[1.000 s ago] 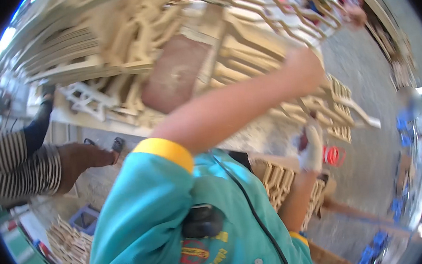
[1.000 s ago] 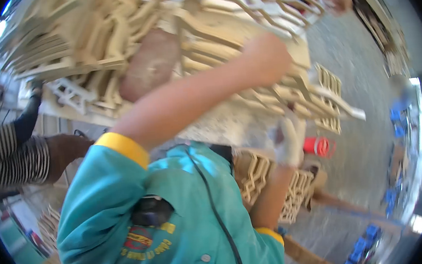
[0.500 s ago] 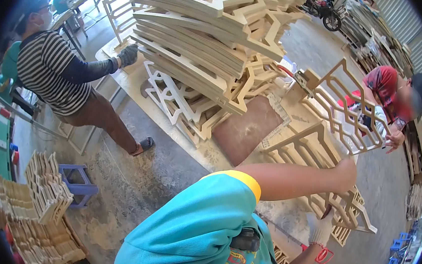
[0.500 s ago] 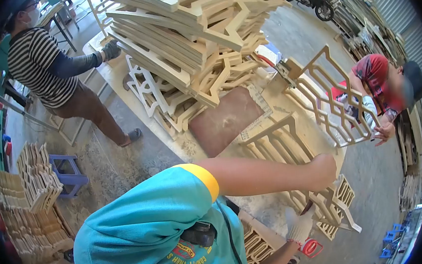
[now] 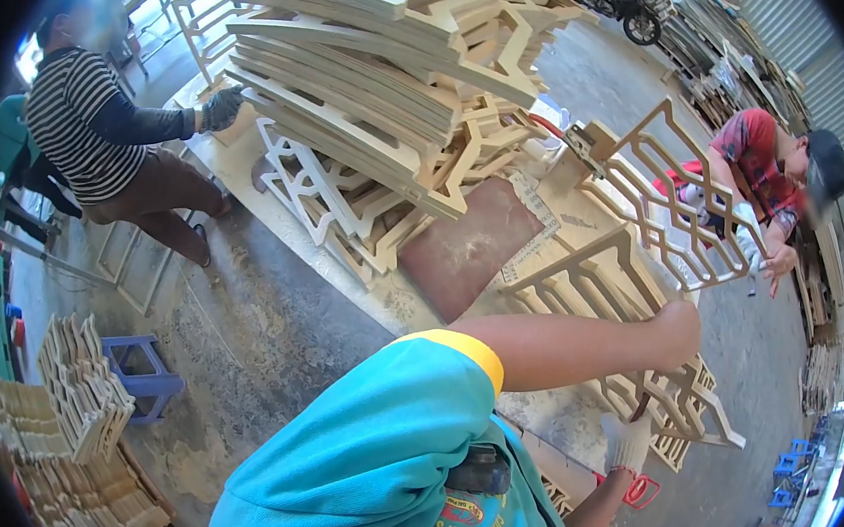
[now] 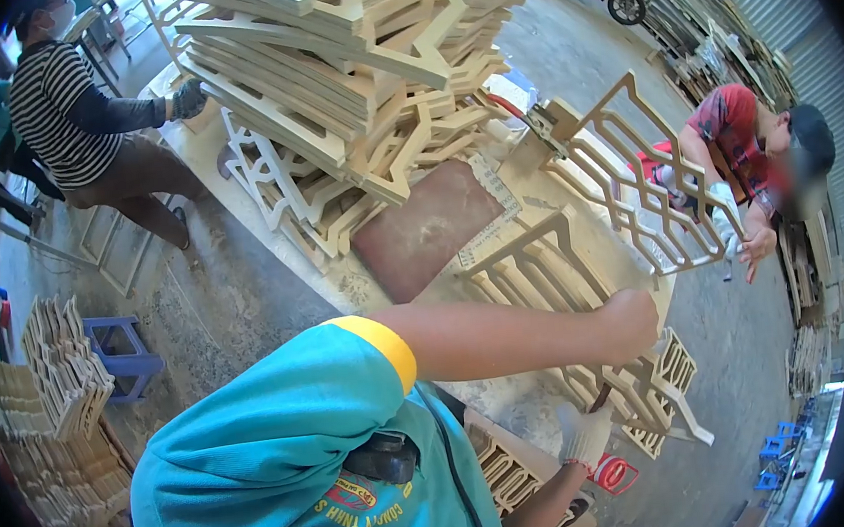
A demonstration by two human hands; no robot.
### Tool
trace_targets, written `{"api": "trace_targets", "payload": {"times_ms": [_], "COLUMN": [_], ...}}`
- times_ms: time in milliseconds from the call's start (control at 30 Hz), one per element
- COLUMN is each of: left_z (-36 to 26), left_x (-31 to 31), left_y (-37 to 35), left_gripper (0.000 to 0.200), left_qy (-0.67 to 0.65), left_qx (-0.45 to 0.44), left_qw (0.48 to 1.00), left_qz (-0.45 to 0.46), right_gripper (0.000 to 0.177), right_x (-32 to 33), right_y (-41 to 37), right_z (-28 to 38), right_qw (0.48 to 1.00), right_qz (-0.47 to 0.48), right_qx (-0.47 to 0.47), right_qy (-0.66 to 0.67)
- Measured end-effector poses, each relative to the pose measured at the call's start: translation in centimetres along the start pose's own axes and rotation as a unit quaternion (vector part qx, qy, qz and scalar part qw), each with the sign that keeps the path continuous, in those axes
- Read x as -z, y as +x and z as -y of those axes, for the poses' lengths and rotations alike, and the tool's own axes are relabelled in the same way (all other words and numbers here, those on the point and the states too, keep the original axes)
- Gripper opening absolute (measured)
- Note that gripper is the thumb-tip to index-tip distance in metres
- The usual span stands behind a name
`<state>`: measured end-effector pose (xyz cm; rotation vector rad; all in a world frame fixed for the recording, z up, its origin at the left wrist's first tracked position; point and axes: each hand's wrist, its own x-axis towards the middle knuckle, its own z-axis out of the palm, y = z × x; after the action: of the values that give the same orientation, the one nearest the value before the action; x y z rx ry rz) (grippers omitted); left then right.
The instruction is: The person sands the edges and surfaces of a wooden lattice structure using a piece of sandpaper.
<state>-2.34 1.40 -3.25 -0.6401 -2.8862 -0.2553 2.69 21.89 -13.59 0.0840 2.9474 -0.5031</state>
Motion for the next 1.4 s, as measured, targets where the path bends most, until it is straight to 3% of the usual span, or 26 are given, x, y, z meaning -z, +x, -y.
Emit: {"api": "trace_targets", "payload": {"times_ms": [100, 133, 167, 200, 233, 267, 300, 333, 367, 433, 533, 567, 633, 700, 767, 867, 933, 1000, 1100, 1200, 1300, 1400], "left_z": [0.2, 0.3, 0.2, -0.2, 0.3, 0.0, -0.6, -1.6, -2.4, -3.6, -5.2, -5.0, -5.3, -5.9, -6.5, -7.1, -7.6, -8.3, -9.5, -10.4, -10.7, -10.0], "left_x": [-0.1, -0.5, -0.1, -0.7, -1.4, -0.5, 1.4, 1.6, 1.3, 0.6, 2.4, 2.0, 1.6, 1.5, 1.4, 1.3, 0.9, 0.8, 1.5, 1.9, 1.2, 0.2], "left_y": [-0.4, 0.0, -0.6, -1.3, -1.4, -1.7, -1.7, -1.5, -1.4, -2.1, -2.0, -2.2, -2.7, -3.4, -4.0, -4.5, -4.7, -4.1, -2.6, -0.9, 0.3, 0.8], "left_gripper": [0.015, 0.016, 0.015, 0.014, 0.013, 0.012, 0.016, 0.024, 0.029, 0.034, 0.039, 0.040, 0.039, 0.038, 0.037, 0.034, 0.033, 0.031, 0.025, 0.026, 0.029, 0.031], "left_qy": [-0.064, -0.034, -0.069, -0.102, -0.043, -0.012, -0.048, -0.048, -0.080, -0.119, -0.131, -0.104, -0.072, -0.059, -0.050, -0.051, -0.024, -0.030, -0.081, -0.082, -0.073, -0.032], "left_qx": [0.000, -0.033, 0.000, 0.058, -0.003, -0.010, -0.053, -0.020, -0.023, -0.008, 0.051, 0.037, 0.018, 0.009, 0.000, 0.006, -0.017, -0.033, -0.078, -0.077, -0.091, -0.166], "left_qw": [0.998, 0.999, 0.998, 0.992, 0.997, 0.999, 0.997, 0.998, 0.997, 0.993, 0.988, 0.993, 0.997, 0.998, 0.998, 0.998, 0.999, 0.998, 0.993, 0.994, 0.993, 0.985], "left_qz": [-0.019, 0.000, -0.007, -0.054, -0.065, -0.042, 0.028, 0.022, 0.007, 0.003, 0.056, 0.034, -0.008, -0.028, -0.047, -0.026, -0.036, -0.033, -0.037, -0.008, 0.020, -0.038], "right_gripper": [0.074, 0.070, 0.064, 0.057, 0.052, 0.045, 0.045, 0.046, 0.056, 0.064, 0.071, 0.076, 0.062, 0.044, 0.037, 0.045, 0.032, 0.034, 0.030, 0.030, 0.029, 0.026], "right_x": [-0.9, -1.1, -1.3, -1.8, -1.6, -2.5, -2.7, -2.9, 1.5, 0.9, 1.0, 0.3, -0.3, 0.1, -0.5, -0.5, -2.1, 1.0, 1.4, 1.8, 2.4, 3.3], "right_y": [-0.2, 0.9, 1.3, 0.6, -0.9, -0.3, -0.4, -0.9, -2.3, -3.5, -5.8, -6.4, -7.0, -6.8, -7.1, -8.0, -7.5, -9.4, -8.6, -8.4, -10.7, -12.5], "right_z": [-1.5, -2.8, -3.4, -3.8, -1.5, 0.4, -0.8, -2.2, 1.6, 0.7, -1.7, -2.2, -2.8, -3.7, -4.1, -4.6, -4.4, -4.1, -4.9, -7.4, -10.8, -13.6], "right_qw": [0.997, 0.998, 0.997, 0.994, 0.986, 0.978, 0.987, 0.993, 0.994, 0.996, 0.974, 0.959, 0.941, 0.817, 0.729, 0.626, 0.547, 0.630, 0.706, 0.710, 0.683, 0.645], "right_qz": [-0.039, 0.004, -0.002, -0.055, -0.078, -0.032, -0.029, -0.028, 0.019, 0.009, 0.008, -0.012, -0.034, 0.123, 0.129, 0.152, 0.153, 0.100, 0.046, 0.078, 0.055, 0.068], "right_qx": [0.002, 0.005, -0.009, 0.053, -0.013, 0.000, -0.014, -0.029, -0.102, -0.087, -0.035, -0.042, -0.026, -0.052, -0.064, 0.002, 0.035, 0.038, -0.038, -0.049, -0.001, 0.026], "right_qy": [-0.062, -0.058, -0.076, -0.074, -0.146, -0.204, -0.160, -0.114, -0.025, 0.029, 0.226, 0.282, 0.337, 0.561, 0.669, 0.765, 0.822, 0.769, 0.706, 0.698, 0.728, 0.761]}}
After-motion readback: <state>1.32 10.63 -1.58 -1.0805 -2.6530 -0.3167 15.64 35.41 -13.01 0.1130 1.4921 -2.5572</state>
